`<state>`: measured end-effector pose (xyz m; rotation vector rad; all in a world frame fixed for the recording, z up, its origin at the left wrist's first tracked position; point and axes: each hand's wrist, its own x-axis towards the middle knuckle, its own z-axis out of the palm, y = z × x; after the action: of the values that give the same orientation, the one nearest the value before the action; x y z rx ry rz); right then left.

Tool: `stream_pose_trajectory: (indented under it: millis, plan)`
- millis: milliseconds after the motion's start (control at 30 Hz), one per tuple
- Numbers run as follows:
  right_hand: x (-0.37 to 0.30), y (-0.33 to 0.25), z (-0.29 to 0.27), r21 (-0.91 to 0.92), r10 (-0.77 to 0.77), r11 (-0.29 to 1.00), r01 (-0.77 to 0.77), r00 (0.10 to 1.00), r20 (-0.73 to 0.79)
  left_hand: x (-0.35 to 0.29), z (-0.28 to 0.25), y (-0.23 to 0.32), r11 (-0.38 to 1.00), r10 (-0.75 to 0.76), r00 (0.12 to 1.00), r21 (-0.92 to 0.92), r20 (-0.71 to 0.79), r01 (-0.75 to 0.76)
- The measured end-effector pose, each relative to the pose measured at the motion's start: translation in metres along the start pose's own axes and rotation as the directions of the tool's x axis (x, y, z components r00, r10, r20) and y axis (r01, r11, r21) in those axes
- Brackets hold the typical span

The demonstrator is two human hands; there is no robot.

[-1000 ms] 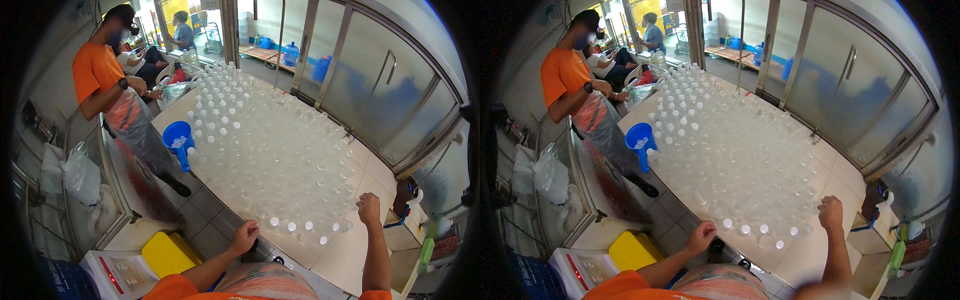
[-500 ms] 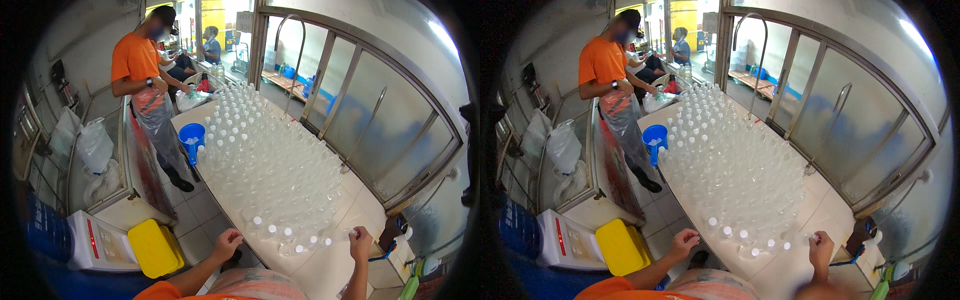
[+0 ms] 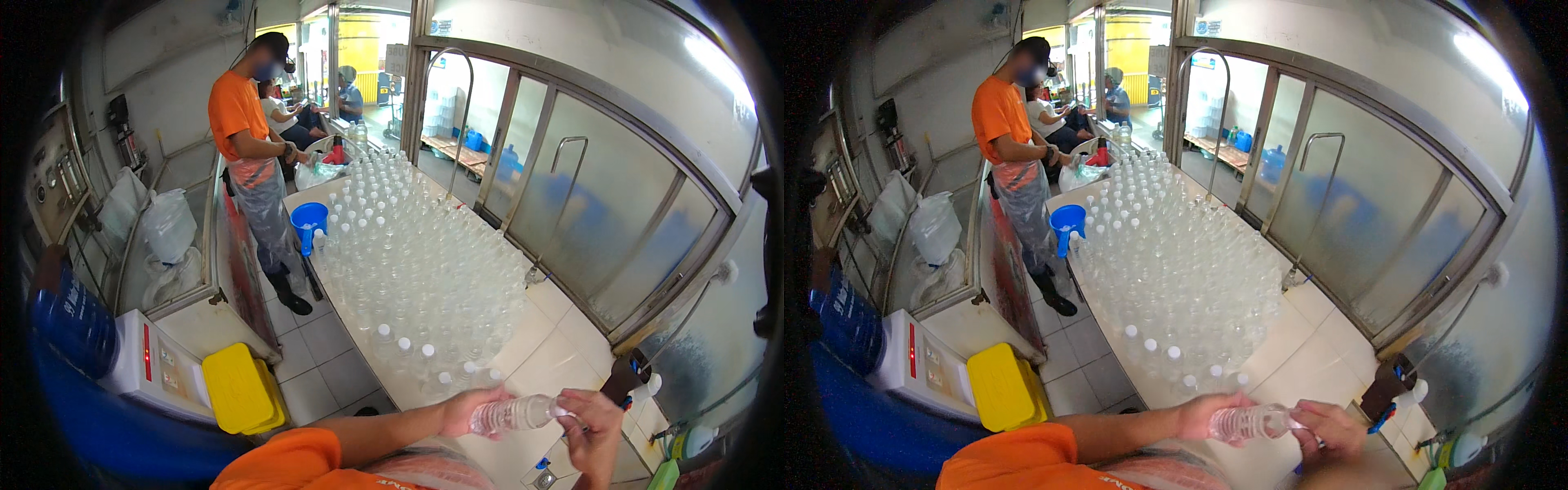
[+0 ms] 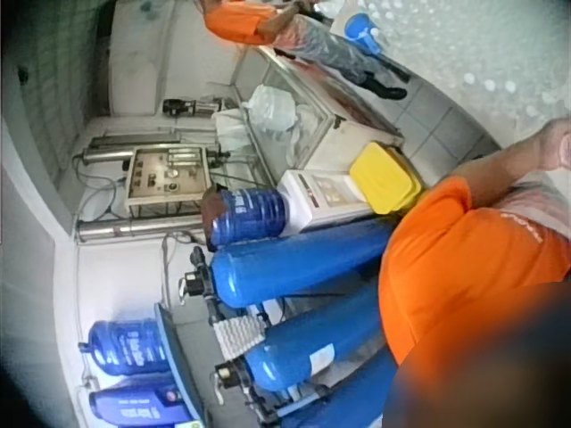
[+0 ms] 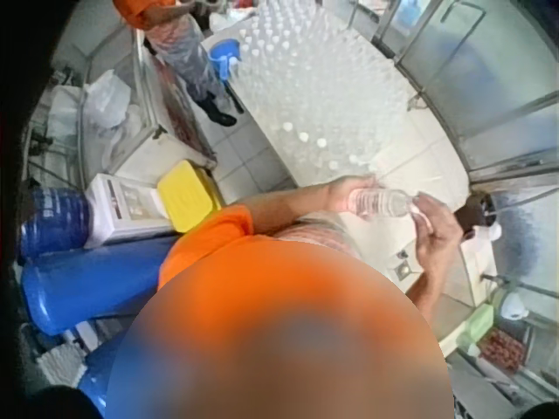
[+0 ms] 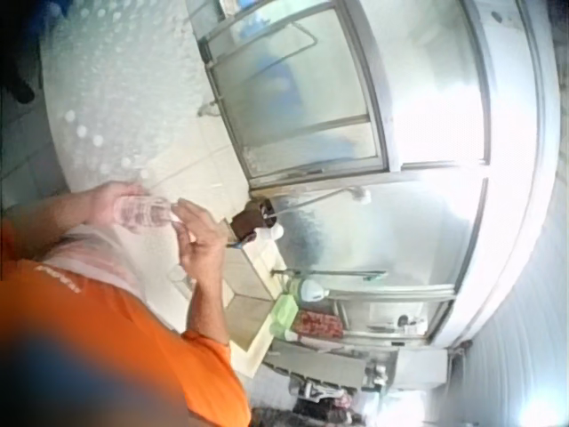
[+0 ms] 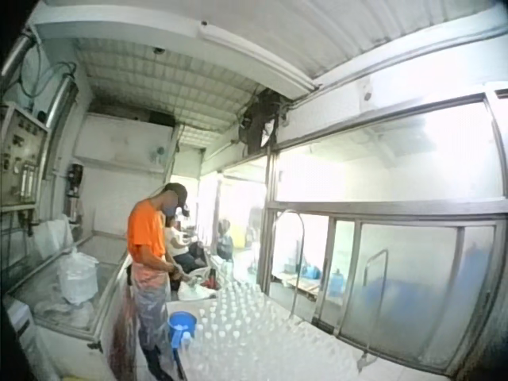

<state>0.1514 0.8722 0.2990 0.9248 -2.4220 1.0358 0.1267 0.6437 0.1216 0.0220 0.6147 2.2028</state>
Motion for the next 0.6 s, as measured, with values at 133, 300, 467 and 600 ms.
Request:
stream_pose_trajectory:
  millis: [133,300,467,600]
  plan:
    - [-0.035,0.002,0.010,-0.034,0.259,0.966,-0.258,0.965,0.042,-0.001,-0.027,-0.032,0.982,-0.057,0.995,0.175,-0.086,0.071]
    - [-0.066,0.006,0.020,-0.132,0.397,0.912,-0.388,0.916,0.052,0.002,-0.043,-0.042,0.927,0.052,0.991,0.374,-0.127,0.000]
    - [-0.070,0.043,0.027,-0.154,0.005,0.988,-0.014,0.998,-0.057,-0.013,-0.018,-0.032,0.965,0.212,0.966,0.185,-0.145,-0.184]
    - [-0.080,0.085,0.028,-0.150,-0.207,0.970,0.194,0.975,-0.081,-0.021,0.013,-0.020,0.962,0.024,0.972,0.269,-0.233,0.041]
